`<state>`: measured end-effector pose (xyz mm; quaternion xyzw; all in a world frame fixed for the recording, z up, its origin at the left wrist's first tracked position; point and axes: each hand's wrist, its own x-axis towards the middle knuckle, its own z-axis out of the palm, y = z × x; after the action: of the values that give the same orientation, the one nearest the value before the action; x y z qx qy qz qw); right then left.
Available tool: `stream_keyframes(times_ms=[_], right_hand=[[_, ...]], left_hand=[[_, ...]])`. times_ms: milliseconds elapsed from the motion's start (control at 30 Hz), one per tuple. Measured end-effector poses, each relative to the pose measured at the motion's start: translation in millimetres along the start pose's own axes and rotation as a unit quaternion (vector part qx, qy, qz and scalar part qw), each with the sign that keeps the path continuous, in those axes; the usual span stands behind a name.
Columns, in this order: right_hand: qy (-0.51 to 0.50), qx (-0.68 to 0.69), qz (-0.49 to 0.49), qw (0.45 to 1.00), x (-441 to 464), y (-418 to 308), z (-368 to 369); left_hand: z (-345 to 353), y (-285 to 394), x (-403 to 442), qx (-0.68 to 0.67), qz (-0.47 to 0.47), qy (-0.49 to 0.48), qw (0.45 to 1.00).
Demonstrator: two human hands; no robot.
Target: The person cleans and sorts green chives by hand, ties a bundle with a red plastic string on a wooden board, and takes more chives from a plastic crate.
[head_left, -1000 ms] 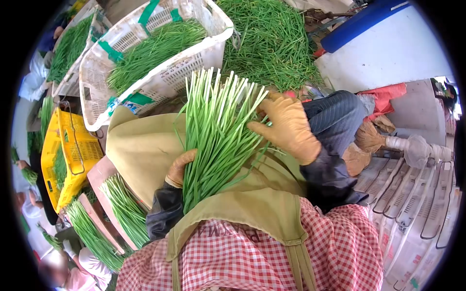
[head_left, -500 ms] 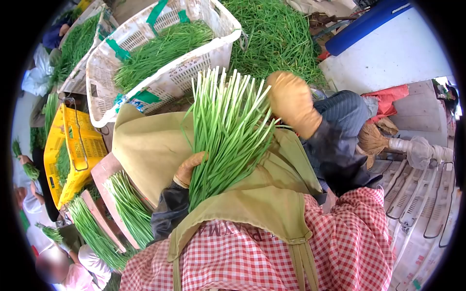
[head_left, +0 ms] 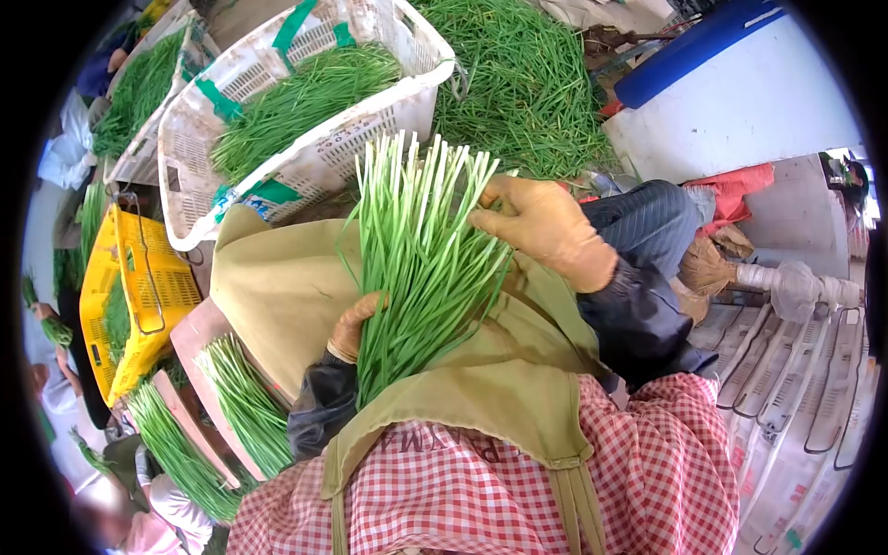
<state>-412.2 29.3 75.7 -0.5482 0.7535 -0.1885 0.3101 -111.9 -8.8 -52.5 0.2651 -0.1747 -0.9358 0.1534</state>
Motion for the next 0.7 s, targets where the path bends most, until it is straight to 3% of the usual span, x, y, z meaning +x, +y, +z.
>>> stream_keyframes(times_ms=[100,200,267,333,400,467,533,600,633,667,700], right_hand=[[0.026,0.042,-0.058,0.997,14,12,15],[0.147,-0.067,-0.148,0.976,23,13,13],[0.273,-0.141,-0.120,0.944,46,30,-1],[0.288,-0.157,0.041,0.944,78,79,-25],[0.277,-0.287,0.140,0.906,73,134,-29],[0.219,-0.356,0.139,0.898,54,164,7],[-0.045,-0.405,0.084,0.909,36,148,38],[-0.091,-0.183,-0.027,0.979,25,111,65],[-0.133,0.303,0.011,0.944,57,187,138],[-0.150,0.711,0.084,0.681,87,259,208],[-0.166,0.814,-0.005,0.557,66,180,170]], left_hand=[[-4,-1,-3,-0.004,0.015,-0.033,0.999],[-7,-2,-4,-0.029,0.009,-0.060,0.998],[-11,-4,-7,-0.026,0.018,-0.049,0.998],[-22,-4,-10,-0.014,0.048,-0.025,0.998],[-38,-8,-13,-0.024,0.063,-0.036,0.997],[-41,-7,-14,-0.007,0.129,-0.055,0.990],[-39,-10,-14,-0.070,0.144,-0.088,0.983],[-28,-6,-15,-0.090,0.118,-0.100,0.984],[-21,-5,-17,-0.066,0.103,-0.059,0.991],[-16,-1,-19,-0.062,0.110,-0.056,0.990],[-11,5,-20,-0.021,0.034,-0.042,0.998]])
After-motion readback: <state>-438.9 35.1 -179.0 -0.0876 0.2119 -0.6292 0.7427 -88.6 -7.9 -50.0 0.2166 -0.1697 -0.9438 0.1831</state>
